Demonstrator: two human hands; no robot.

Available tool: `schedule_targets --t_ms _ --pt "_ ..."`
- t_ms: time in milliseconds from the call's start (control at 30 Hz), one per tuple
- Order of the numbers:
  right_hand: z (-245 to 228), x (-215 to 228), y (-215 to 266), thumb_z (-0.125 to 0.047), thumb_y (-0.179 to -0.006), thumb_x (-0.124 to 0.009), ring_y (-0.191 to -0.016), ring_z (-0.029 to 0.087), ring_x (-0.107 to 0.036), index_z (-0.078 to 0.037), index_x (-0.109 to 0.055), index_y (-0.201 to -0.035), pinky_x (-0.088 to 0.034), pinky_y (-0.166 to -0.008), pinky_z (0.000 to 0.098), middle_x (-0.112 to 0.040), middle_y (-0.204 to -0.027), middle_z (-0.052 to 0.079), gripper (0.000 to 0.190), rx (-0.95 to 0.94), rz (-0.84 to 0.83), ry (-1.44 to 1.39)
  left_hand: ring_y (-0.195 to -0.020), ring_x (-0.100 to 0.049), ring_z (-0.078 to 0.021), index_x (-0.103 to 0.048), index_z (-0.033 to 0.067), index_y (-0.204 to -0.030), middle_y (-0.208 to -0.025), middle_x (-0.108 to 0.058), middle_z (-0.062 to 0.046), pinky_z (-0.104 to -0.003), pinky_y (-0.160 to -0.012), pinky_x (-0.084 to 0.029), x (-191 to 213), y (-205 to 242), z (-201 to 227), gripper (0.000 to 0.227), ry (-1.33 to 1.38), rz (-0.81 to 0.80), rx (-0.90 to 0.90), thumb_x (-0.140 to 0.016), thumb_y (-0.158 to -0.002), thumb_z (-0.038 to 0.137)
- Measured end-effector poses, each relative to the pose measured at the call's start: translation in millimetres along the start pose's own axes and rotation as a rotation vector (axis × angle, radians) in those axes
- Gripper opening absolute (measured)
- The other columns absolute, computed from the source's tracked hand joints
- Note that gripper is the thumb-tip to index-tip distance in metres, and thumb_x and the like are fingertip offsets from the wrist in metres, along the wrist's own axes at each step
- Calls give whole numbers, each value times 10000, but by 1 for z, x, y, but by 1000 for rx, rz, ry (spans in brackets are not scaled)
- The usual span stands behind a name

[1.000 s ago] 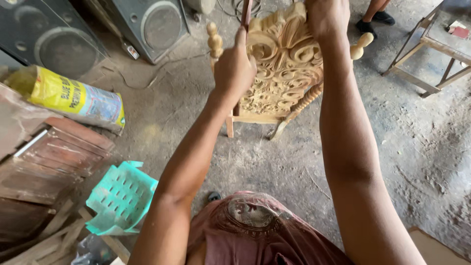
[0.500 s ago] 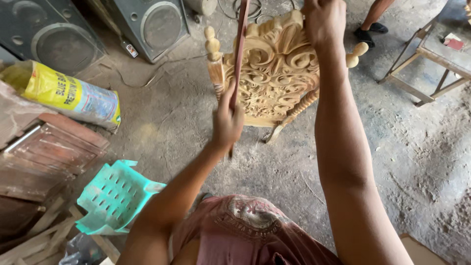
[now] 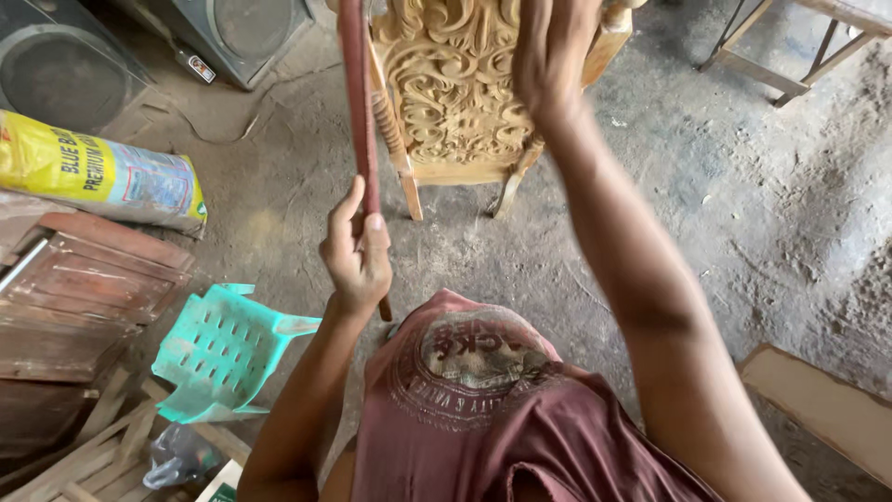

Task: The person sands the intricate carvings on the back of a wooden chair using a thin, flexible sanding strip. They methodically move hands along the curved edges and inner grooves of the woodwork, applying pressure to smooth the surface.

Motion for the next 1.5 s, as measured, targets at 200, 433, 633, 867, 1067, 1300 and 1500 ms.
schedule_targets --t_ms 200,433,633,867,1067,1300,1500 --pt "-63 -51 200 -654 -1077 -224 -895 170 -633 -84 -640 -1082 -543 -866 361 -679 -926 27 706 -56 -323 -584 -602 -567 -60 -372 9 -1529 -814 -654 -7 -235 -513 -440 -68 16 4 432 51 -152 -22 -497 -1116 35" --pt "-31 45 226 -244 -1112 -520 -637 174 -567 -41 -564 -952 -466 -563 307 -601 -731 60 263 -169 -193 -126 -671 -767 -123 -548 16 -1394 -885 -784 -46 -235 -568 -625 -132 34 -15 382 -126 -488 223 -593 -1067 209" --pt "-17 60 267 -168 -1061 -560 -461 297 -560 -37 -569 -897 -427 -426 435 -583 -644 117 211 -4 -319 82 -1093 -697 -109 -498 -5 -1325 -1152 -663 -45 -245 -953 -586 -131 2 7 578 457 -243 432 -480 -1051 504" --pt "-6 40 286 -166 -1033 -585 -596 462 -609 -32 -555 -983 -441 -515 531 -603 -652 214 146 -22 -369 72 -664 -551 -132 -560 58 -1023 -808 -540 -1 -305 -636 -491 -168 8 -23 336 758 72 808 -599 -1063 389" --pt "4 37 303 -216 -1076 -542 -596 379 -587 -28 -576 -1021 -451 -548 453 -581 -666 183 199 -129 -442 -130 -516 -328 -53 -464 135 -860 -677 -386 66 -269 -483 -336 -171 27 -37 318 743 135 970 -540 -1081 351" --pt "5 41 300 -220 -1093 -589 -637 268 -513 -13 -635 -1137 -452 -612 384 -547 -742 98 216 -317 -544 -338 -518 -350 -83 -501 101 -889 -667 -388 41 -285 -488 -351 -193 11 -29 286 928 -21 890 -528 -1095 298" --pt "-101 87 266 -92 -1170 -559 -1169 442 -601 -38 -344 -1539 -505 -969 461 -559 -1326 313 430 334 -333 -234 -512 -376 -93 -539 71 -927 -657 -400 38 -298 -509 -391 -190 -9 -52 266 939 44 983 -510 -1096 275"
Point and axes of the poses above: each hand's wrist, its own y-axis away from the middle knuckle, its own x-axis out of the back of the hand, z = x × y, the point moved 10 cm from there along -y, towards the middle knuckle
